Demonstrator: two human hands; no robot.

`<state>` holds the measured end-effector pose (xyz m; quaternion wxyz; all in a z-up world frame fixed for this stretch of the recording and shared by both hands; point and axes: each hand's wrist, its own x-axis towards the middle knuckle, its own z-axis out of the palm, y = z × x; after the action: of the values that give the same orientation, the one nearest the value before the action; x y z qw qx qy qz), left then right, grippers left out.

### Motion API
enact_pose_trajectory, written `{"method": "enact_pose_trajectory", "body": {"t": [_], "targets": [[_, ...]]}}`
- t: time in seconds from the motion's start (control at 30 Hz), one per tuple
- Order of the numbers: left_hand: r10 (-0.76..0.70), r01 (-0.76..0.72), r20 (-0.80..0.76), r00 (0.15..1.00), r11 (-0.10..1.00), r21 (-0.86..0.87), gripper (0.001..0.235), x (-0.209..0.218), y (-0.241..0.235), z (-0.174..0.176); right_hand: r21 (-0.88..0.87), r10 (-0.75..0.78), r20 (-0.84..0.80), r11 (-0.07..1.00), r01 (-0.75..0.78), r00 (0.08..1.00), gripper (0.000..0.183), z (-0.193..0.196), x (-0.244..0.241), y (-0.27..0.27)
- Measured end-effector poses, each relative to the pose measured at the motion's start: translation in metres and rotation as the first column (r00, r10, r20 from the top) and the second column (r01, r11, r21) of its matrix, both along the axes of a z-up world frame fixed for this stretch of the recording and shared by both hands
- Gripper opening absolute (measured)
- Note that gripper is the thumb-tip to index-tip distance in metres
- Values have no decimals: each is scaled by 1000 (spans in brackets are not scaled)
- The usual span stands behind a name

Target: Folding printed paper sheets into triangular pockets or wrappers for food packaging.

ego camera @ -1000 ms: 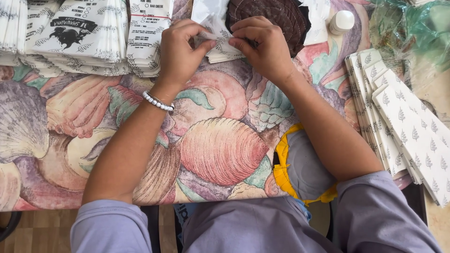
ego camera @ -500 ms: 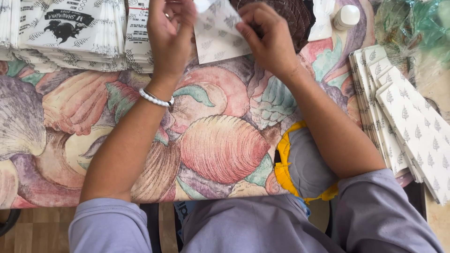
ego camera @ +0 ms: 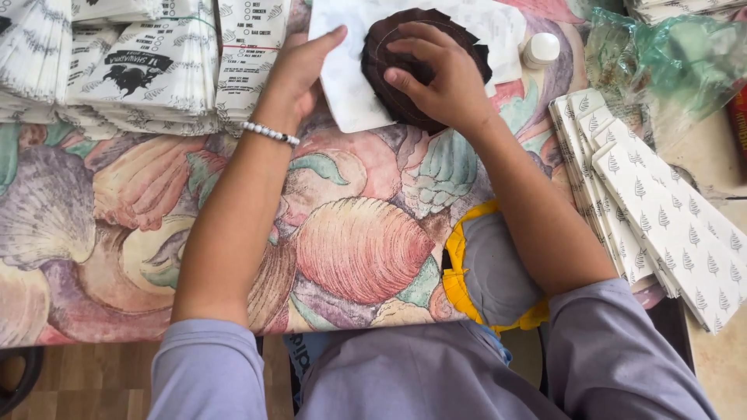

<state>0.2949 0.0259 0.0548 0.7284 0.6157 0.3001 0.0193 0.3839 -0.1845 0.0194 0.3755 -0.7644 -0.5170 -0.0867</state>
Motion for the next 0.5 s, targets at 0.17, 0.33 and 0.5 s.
{"method": "enact_pose_trajectory", "body": {"t": [0.17, 0.33, 0.5], "targets": [[6, -32, 60, 998, 891, 453, 12, 3, 8, -3, -183, -104, 89, 976, 119, 991, 41, -20, 18, -6], [-63, -105, 201, 977, 683, 723, 15, -55, 21, 28, -225, -146, 147, 958, 177, 978, 48, -29, 31, -11], [-87, -288, 536, 840, 766, 574, 17, -138, 34, 58, -156, -149, -8, 977, 146, 989, 61, -15, 23, -10]]}}
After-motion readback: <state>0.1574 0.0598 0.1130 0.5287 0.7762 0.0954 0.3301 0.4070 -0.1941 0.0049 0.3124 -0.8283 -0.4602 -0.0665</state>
